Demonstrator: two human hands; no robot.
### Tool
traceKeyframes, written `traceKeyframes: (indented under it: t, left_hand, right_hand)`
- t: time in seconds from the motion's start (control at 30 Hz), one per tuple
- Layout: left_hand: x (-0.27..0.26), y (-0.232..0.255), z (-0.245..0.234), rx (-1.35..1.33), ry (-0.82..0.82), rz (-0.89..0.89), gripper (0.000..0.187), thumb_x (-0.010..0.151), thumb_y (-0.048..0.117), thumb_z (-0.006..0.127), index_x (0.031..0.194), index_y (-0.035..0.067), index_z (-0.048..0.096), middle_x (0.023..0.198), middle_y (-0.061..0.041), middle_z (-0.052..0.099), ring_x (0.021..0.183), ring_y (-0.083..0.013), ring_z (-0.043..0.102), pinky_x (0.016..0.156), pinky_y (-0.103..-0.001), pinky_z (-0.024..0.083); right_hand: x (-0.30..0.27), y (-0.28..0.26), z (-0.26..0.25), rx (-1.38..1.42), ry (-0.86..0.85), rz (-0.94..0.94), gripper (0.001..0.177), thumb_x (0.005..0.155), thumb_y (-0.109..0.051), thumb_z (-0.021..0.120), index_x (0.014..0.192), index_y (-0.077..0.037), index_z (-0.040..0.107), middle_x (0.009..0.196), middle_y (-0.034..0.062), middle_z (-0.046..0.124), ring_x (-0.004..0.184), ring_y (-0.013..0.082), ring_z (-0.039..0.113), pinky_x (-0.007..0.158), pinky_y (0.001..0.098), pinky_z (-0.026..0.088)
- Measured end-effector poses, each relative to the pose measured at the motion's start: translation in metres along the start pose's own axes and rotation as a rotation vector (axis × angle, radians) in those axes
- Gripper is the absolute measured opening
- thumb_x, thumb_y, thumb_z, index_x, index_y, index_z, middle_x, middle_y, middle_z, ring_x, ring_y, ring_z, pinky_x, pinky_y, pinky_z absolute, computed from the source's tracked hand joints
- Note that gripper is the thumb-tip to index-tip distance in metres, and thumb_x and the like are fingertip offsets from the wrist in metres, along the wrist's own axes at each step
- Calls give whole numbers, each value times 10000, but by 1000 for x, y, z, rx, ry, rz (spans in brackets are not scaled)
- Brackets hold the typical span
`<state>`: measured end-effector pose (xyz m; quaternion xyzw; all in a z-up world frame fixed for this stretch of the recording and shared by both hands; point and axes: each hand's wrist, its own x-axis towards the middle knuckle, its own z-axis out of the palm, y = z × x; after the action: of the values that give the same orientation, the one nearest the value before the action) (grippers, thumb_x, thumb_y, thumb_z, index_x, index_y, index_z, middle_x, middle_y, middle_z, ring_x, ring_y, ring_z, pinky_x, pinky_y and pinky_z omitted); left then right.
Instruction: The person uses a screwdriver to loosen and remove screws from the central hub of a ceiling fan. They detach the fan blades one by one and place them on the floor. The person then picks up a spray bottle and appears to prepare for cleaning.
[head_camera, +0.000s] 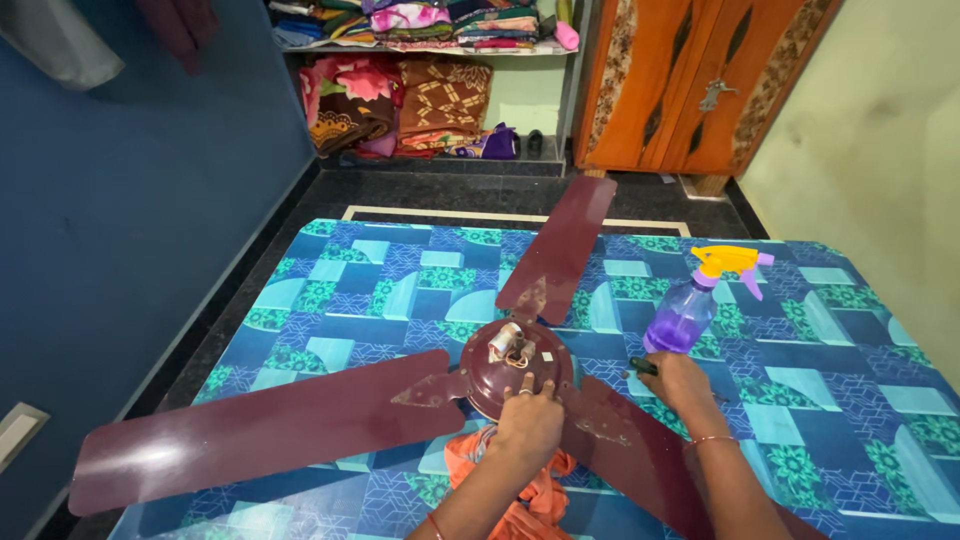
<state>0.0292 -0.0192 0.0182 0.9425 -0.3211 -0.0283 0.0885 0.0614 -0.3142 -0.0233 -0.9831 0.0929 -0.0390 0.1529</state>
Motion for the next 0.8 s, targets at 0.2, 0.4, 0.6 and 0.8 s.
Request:
traceKeyframes:
  t: [0.2, 0.4, 0.6, 0.8]
  left_hand:
    - [-1, -1, -1, -9, 6, 5, 388, 882, 84, 630, 1254, -16, 679, 1492, -170, 511, 1421, -446, 417, 1066, -685, 398]
    - [-3, -1, -2, 18, 19, 18, 377, 878, 73, 629, 1234, -32, 690, 1471, -182, 533, 1410, -447, 439, 1063, -681, 409]
    - [-4, -2, 5, 23, 25, 25, 384, 884, 91, 625, 1246, -27, 679, 1462, -174, 534, 1416, -443, 427, 1068, -682, 401]
    - [-9, -10, 18, 25, 130, 53, 464, 888, 102, 624, 1347, 34, 633, 1551, -140, 475, 1438, -415, 406, 1122, -624, 366]
  right_hand:
    - [8, 4, 0, 3, -44, 28, 205, 822, -256, 788, 1015, -187, 799, 940, 131, 768, 924, 352, 732, 810, 478, 573]
    - [9, 6, -1, 22, -67, 27, 238, 810, -221, 790, 1041, -166, 782, 924, 137, 773, 922, 343, 743, 821, 469, 573]
    - [4, -20, -12, 99, -38, -10, 237, 829, -279, 777, 1027, -149, 786, 898, 154, 765, 863, 343, 742, 788, 457, 565]
    - [-6, -47, 2, 195, -178, -81, 300, 880, -354, 744, 1032, -97, 763, 925, 170, 756, 843, 345, 719, 795, 441, 543]
